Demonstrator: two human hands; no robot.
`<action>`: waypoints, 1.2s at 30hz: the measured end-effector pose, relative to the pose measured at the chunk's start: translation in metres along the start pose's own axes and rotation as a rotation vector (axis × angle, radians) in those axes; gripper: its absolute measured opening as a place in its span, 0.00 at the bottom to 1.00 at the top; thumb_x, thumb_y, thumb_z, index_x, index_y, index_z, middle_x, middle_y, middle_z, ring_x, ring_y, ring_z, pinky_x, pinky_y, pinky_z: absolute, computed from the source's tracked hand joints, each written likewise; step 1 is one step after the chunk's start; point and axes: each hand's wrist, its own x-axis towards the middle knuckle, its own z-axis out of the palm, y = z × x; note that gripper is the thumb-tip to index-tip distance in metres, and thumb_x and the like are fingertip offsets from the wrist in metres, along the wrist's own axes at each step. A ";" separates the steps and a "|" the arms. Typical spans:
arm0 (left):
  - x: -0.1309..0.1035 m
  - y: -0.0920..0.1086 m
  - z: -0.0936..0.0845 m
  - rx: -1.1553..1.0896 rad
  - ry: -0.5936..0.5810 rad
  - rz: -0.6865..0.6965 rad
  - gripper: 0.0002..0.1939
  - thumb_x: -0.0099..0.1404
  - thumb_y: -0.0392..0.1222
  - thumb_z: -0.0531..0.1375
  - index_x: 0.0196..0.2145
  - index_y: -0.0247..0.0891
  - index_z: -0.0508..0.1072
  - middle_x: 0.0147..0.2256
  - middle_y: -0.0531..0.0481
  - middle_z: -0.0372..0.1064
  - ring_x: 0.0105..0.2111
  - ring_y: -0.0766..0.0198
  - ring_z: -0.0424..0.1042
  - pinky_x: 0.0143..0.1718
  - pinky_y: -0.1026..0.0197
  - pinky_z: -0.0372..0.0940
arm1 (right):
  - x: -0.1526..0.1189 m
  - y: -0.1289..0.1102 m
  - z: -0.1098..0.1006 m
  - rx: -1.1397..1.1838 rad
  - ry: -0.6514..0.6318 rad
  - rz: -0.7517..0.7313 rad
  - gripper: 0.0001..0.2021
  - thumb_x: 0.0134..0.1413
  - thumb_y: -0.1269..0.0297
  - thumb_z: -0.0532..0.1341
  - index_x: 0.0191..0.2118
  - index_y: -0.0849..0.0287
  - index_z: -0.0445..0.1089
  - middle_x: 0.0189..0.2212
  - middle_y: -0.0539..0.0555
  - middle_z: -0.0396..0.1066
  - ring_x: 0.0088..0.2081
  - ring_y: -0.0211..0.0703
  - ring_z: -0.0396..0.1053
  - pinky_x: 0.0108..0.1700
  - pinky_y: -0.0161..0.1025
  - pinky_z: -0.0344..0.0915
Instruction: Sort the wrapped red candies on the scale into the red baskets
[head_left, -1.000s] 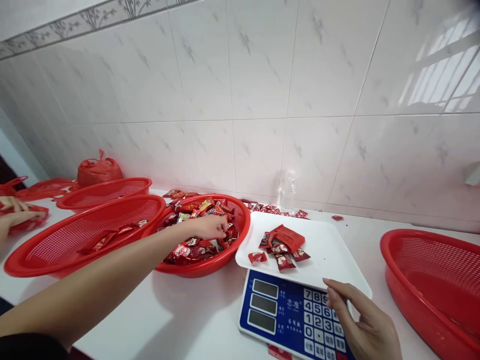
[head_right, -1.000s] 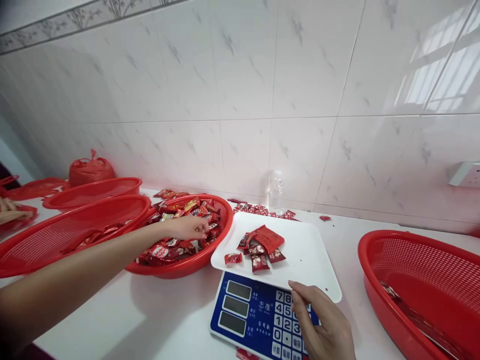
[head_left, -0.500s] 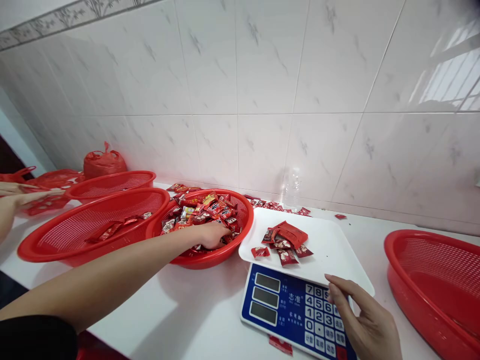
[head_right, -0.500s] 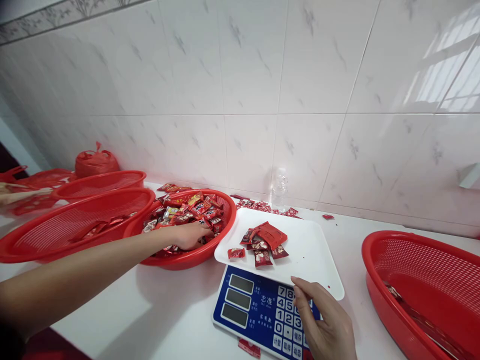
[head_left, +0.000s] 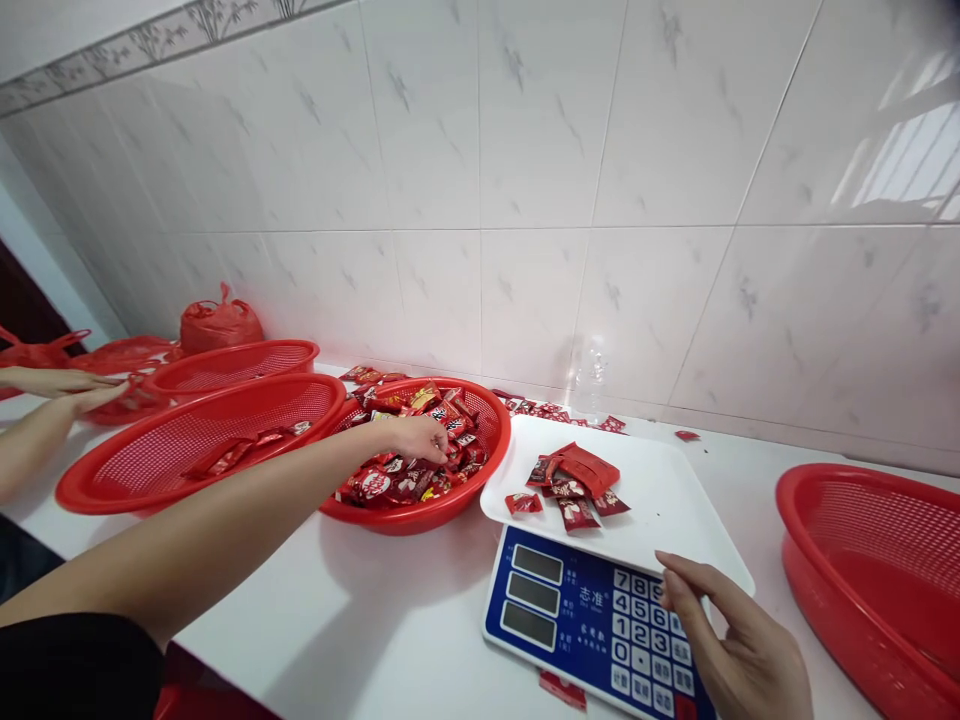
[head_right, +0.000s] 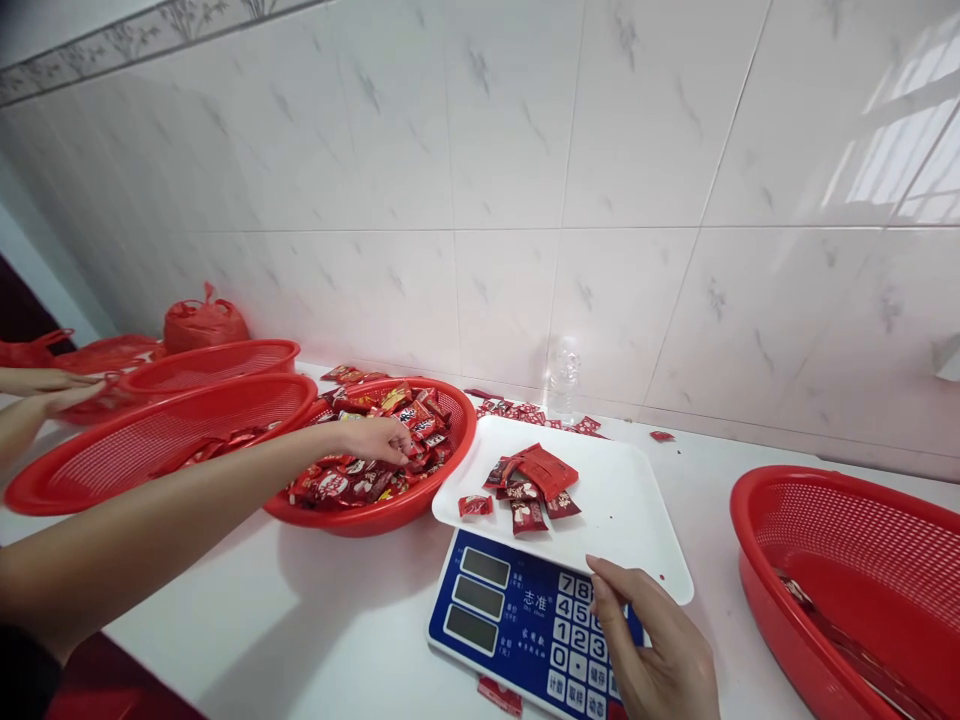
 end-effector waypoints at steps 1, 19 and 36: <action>-0.001 -0.001 0.000 -0.011 -0.022 -0.005 0.14 0.53 0.48 0.59 0.35 0.37 0.75 0.33 0.46 0.73 0.29 0.59 0.70 0.27 0.63 0.62 | 0.001 0.002 -0.001 -0.010 -0.006 -0.022 0.11 0.54 0.54 0.58 0.37 0.53 0.74 0.24 0.49 0.73 0.23 0.38 0.70 0.23 0.30 0.68; -0.007 0.013 -0.007 -0.185 0.029 0.097 0.14 0.45 0.31 0.58 0.33 0.38 0.71 0.25 0.54 0.70 0.28 0.62 0.70 0.27 0.65 0.61 | 0.002 0.014 -0.003 -0.087 -0.067 -0.117 0.10 0.54 0.57 0.59 0.38 0.55 0.74 0.25 0.50 0.75 0.24 0.39 0.73 0.21 0.29 0.68; -0.045 0.178 0.105 -1.383 0.097 0.423 0.11 0.54 0.36 0.64 0.36 0.38 0.68 0.32 0.52 0.68 0.31 0.67 0.68 0.35 0.63 0.64 | 0.004 -0.003 -0.003 0.209 -0.350 -0.037 0.21 0.57 0.45 0.51 0.41 0.56 0.72 0.30 0.54 0.74 0.32 0.45 0.72 0.34 0.36 0.69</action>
